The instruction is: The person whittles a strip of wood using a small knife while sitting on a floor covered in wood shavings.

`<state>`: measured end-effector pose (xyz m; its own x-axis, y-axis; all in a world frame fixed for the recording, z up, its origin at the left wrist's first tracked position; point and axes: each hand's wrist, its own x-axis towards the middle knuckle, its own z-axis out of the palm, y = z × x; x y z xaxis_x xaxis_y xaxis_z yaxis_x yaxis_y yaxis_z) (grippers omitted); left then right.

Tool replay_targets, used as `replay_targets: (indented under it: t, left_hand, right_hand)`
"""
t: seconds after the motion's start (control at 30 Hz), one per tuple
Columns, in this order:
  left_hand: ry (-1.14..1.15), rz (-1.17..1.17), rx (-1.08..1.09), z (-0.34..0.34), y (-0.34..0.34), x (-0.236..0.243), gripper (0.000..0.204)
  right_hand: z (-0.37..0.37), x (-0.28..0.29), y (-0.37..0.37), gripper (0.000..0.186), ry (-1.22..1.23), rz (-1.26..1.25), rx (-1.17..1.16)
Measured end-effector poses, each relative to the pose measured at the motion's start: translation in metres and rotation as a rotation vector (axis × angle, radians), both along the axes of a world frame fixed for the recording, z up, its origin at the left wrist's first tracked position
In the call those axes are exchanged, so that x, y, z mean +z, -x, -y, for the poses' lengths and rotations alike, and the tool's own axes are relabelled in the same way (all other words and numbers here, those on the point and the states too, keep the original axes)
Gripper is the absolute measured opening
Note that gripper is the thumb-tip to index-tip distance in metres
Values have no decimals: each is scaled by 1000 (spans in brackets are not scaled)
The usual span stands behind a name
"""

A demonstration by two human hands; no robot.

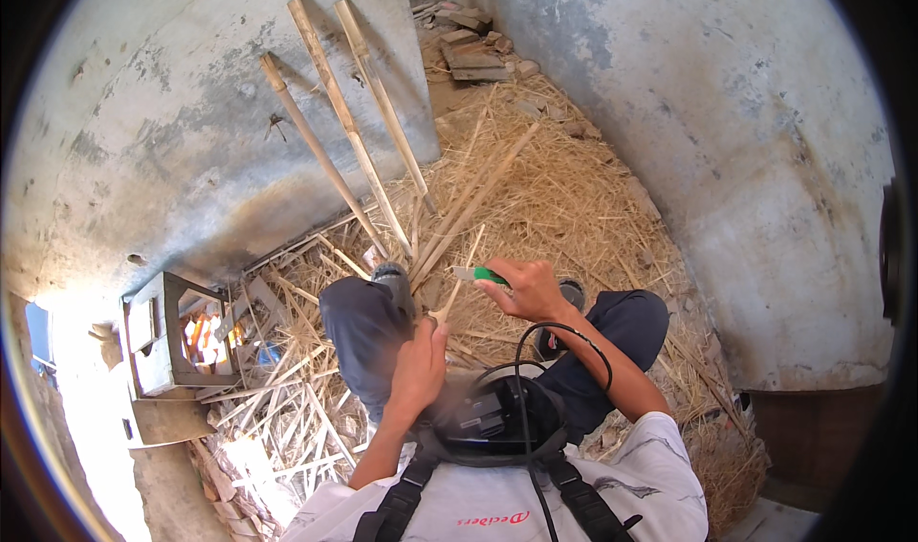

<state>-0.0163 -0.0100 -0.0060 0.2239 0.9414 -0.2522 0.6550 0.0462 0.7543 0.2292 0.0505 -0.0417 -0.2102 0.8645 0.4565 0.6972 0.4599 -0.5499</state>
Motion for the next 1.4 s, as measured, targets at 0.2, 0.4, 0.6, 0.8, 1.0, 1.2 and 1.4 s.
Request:
replay_targets:
  t: [0.2,0.4,0.6,0.8,1.0,1.2,1.4]
  left_hand:
    - [-1,35,-39,16,14,6,34]
    - [-32,101,3,16,15,-3,33]
    - [-151,144,63,1,8,-4,36]
    - [-238,86,107,-4,-5,-4,37]
    - [-273,40,109,-5,-13,0,37]
    - [-213,57,108,-6,-11,4,38]
    - [-172,79,111,-6,-10,9,38]
  right_hand:
    - [-28,6,-48,30,170,-75,-290]
    - [-14,15,-42,29,70,-110,-170]
    - [1,0,-3,29,-14,3,89]
    - [9,-5,9,29,-25,26,185]
    - [13,-11,8,31,-21,12,176]
    - [13,-6,9,31,-55,19,128]
    - [11,-8,7,31,-70,41,111]
